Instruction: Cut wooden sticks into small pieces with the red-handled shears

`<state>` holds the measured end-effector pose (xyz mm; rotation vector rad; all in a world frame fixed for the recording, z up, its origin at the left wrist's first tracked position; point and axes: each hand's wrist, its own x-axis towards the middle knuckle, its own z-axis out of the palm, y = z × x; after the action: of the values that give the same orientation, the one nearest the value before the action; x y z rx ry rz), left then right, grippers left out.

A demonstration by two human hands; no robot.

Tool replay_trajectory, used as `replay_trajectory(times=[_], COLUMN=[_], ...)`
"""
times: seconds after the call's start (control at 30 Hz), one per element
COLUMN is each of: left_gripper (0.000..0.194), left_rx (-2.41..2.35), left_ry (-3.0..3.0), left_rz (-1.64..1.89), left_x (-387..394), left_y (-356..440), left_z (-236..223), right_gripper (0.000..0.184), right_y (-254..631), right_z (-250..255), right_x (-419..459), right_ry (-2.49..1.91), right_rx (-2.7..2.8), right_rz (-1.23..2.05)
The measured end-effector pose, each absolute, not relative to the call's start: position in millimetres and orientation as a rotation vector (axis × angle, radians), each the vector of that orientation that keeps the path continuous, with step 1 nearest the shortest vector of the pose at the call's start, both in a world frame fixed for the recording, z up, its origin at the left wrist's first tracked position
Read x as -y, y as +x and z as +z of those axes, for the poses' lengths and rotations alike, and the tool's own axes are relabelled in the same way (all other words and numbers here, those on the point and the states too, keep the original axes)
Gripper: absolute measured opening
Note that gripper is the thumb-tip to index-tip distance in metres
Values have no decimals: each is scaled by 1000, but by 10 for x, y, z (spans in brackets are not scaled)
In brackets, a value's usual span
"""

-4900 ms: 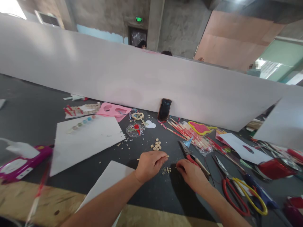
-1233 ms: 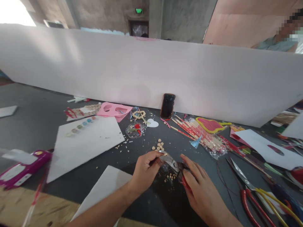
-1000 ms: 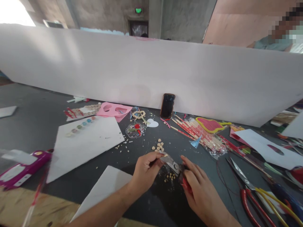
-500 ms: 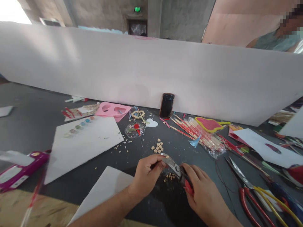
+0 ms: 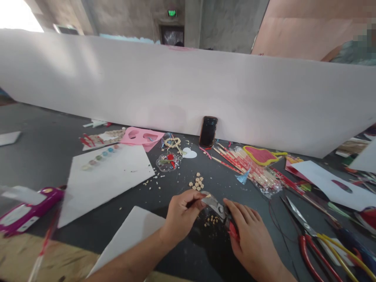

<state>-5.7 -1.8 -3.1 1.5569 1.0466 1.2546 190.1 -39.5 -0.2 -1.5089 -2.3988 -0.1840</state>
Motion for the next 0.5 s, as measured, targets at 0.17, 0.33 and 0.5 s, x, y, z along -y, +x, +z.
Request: replay_trajectory(times=[0.17,0.33,0.5], left_gripper=[19,17,16], left_rx=[-1045,-1055,-1073], left_ry=[1591,1596,1615], left_rz=[1179,1176,1164], left_x=[20,8,6], left_y=[-63,-58,-62], left_z=[-40,-53,-50], right_gripper=[63,62,57], right_y=[1907,1905,1903], right_z=[-17,-14,20], right_x=[405,406,417], right_ry=[-1509,-1506,-1531], right_rx=[2405,2396,2402], right_rz=[-141,-88,-9])
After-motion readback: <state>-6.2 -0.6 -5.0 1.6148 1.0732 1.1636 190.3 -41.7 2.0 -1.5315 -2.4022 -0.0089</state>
